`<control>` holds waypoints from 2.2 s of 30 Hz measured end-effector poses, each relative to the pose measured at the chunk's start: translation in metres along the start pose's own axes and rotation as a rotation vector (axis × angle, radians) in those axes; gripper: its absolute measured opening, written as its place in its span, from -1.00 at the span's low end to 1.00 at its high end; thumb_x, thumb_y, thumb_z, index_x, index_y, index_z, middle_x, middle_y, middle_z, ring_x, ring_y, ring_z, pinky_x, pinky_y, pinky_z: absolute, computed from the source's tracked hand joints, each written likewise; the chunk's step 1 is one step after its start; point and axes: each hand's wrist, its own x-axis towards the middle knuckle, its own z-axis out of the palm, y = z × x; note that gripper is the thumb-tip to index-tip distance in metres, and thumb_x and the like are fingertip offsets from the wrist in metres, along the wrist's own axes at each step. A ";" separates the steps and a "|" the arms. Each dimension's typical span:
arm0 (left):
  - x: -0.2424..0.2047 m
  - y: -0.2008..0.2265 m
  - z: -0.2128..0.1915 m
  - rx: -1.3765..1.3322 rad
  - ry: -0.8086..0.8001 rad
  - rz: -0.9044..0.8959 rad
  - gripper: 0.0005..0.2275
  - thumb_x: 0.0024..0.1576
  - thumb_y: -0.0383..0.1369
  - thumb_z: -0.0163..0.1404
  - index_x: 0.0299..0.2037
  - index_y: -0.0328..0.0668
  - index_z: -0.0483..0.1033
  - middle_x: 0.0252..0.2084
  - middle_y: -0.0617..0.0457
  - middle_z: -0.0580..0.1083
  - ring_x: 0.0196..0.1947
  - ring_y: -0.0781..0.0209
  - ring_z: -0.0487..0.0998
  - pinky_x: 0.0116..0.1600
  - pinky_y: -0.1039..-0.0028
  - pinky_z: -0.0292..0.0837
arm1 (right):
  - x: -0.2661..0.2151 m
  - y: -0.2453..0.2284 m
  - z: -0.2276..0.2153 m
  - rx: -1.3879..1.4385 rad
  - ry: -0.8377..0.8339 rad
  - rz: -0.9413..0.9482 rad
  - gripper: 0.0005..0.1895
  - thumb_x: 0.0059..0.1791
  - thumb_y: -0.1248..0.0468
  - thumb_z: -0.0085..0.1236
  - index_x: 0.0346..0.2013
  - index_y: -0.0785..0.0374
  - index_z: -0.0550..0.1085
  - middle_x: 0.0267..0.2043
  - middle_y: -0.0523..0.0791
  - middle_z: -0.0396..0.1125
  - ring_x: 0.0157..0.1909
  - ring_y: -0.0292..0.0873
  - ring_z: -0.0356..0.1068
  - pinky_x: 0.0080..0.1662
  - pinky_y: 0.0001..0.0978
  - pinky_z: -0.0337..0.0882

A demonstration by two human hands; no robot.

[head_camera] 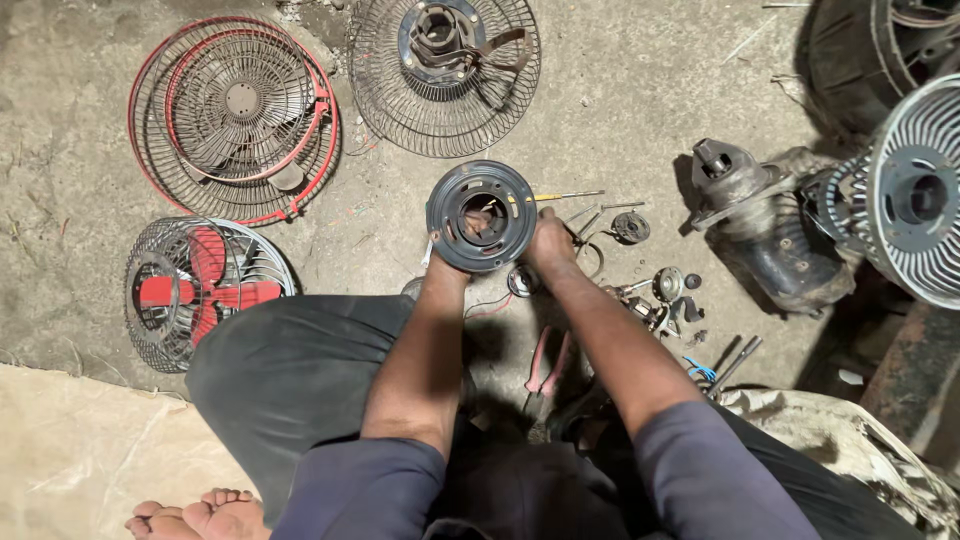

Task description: The person disassembles a fan motor, removing the fan blades and cage. They then use pliers and a screwdriver to remove the rotor and bearings from the motor housing, placing the parts on the floor.

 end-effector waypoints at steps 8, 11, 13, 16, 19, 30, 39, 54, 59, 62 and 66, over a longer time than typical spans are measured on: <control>-0.058 0.000 0.072 0.090 0.061 -0.044 -0.63 0.22 -0.13 -0.05 0.04 -0.28 0.52 -0.12 -0.13 0.59 -0.16 0.03 0.61 0.03 0.23 0.56 | -0.094 0.010 -0.086 0.589 0.608 -0.143 -0.83 0.01 0.34 0.11 -0.14 0.29 0.57 -0.13 0.02 0.49 -0.10 -0.02 0.50 -0.03 -0.22 0.48; -0.102 -0.001 0.134 0.165 0.074 -0.084 -0.62 0.22 -0.11 -0.05 0.06 -0.25 0.52 -0.12 -0.11 0.59 -0.16 0.07 0.62 0.02 0.26 0.56 | -0.157 0.009 -0.113 0.568 0.793 -0.225 -0.81 0.08 0.31 0.08 -0.07 0.31 0.55 -0.08 0.01 0.47 -0.05 -0.04 0.49 0.02 -0.24 0.47; -0.133 -0.007 0.178 0.286 0.044 -0.107 -0.61 0.22 -0.09 -0.05 0.07 -0.24 0.52 -0.12 -0.09 0.60 -0.17 0.09 0.62 0.02 0.29 0.55 | -0.200 0.004 -0.113 0.373 0.845 -0.421 -0.70 0.08 0.27 0.13 0.05 0.37 0.49 0.04 0.08 0.42 0.09 0.05 0.41 0.14 -0.18 0.37; -0.172 -0.023 0.239 0.581 -0.173 -0.021 -0.57 0.18 -0.10 0.03 0.13 -0.24 0.50 -0.07 -0.07 0.59 -0.10 0.13 0.60 0.06 0.35 0.52 | -0.234 -0.007 -0.105 0.217 0.706 -0.510 -0.52 0.06 0.23 0.18 0.21 0.44 0.39 0.21 0.22 0.29 0.27 0.18 0.24 0.26 -0.11 0.23; -0.211 -0.048 0.276 0.960 -0.425 0.230 -0.42 0.06 -0.19 0.23 0.27 -0.30 0.43 0.07 -0.09 0.55 0.08 0.15 0.55 0.20 0.41 0.43 | -0.261 0.003 -0.098 0.859 0.518 -0.381 -0.52 0.07 0.23 0.09 0.26 0.38 0.37 0.27 0.11 0.30 0.33 0.07 0.25 0.32 -0.17 0.23; -0.328 -0.084 0.304 1.657 -0.955 0.572 -0.19 -0.14 -0.28 0.41 0.37 -0.16 0.29 0.28 -0.17 0.36 0.36 -0.17 0.34 0.43 0.15 0.26 | -0.338 0.049 -0.105 2.264 0.078 -0.299 -0.45 0.14 0.02 -0.26 0.30 0.29 0.35 0.22 0.05 0.38 0.21 0.08 0.42 0.18 -0.06 0.46; -0.354 -0.067 0.288 2.271 -0.419 0.256 -0.26 -0.06 0.16 0.21 0.13 -0.28 0.33 -0.02 -0.27 0.48 -0.02 -0.24 0.54 0.06 0.06 0.45 | -0.280 0.058 -0.029 2.000 0.035 0.168 -0.59 0.00 0.13 -0.06 0.03 0.31 0.47 -0.19 -0.03 0.46 -0.23 -0.03 0.48 -0.14 -0.09 0.50; -0.330 -0.060 0.171 1.250 0.342 -0.142 -0.49 0.01 -0.06 0.20 0.01 -0.32 0.49 -0.25 -0.04 0.56 -0.35 0.14 0.58 -0.41 0.33 0.46 | -0.265 0.021 -0.010 0.608 0.279 0.094 -0.52 0.06 -0.03 0.05 -0.39 0.36 0.58 -0.38 0.14 0.47 -0.28 0.10 0.48 0.12 -0.07 0.37; -0.234 -0.094 0.124 2.175 0.286 -0.108 -0.22 -0.23 0.08 0.36 0.08 -0.36 0.46 0.03 -0.39 0.48 0.03 -0.26 0.56 0.11 0.17 0.48 | -0.228 0.092 0.002 0.847 0.439 0.393 -0.66 -0.10 0.17 0.22 -0.13 0.33 0.54 -0.15 0.10 0.53 -0.13 0.06 0.54 -0.09 -0.11 0.48; -0.202 -0.137 0.098 2.358 0.200 -0.166 -0.31 -0.11 -0.04 0.27 0.15 -0.33 0.39 0.14 -0.40 0.39 0.16 -0.23 0.46 0.21 0.18 0.42 | -0.227 0.099 0.011 0.768 0.349 0.464 -0.66 -0.08 0.19 0.26 -0.11 0.35 0.53 -0.13 0.08 0.52 -0.10 0.03 0.51 -0.04 -0.18 0.45; -0.199 -0.170 0.064 2.486 0.057 -0.203 -0.35 -0.03 -0.13 0.22 0.20 -0.39 0.31 0.20 -0.37 0.32 0.22 -0.25 0.35 0.31 0.20 0.31 | -0.244 0.080 -0.018 0.804 0.394 0.349 -0.61 -0.07 0.22 0.21 0.01 0.30 0.47 -0.11 0.02 0.47 -0.10 -0.06 0.49 -0.07 -0.25 0.46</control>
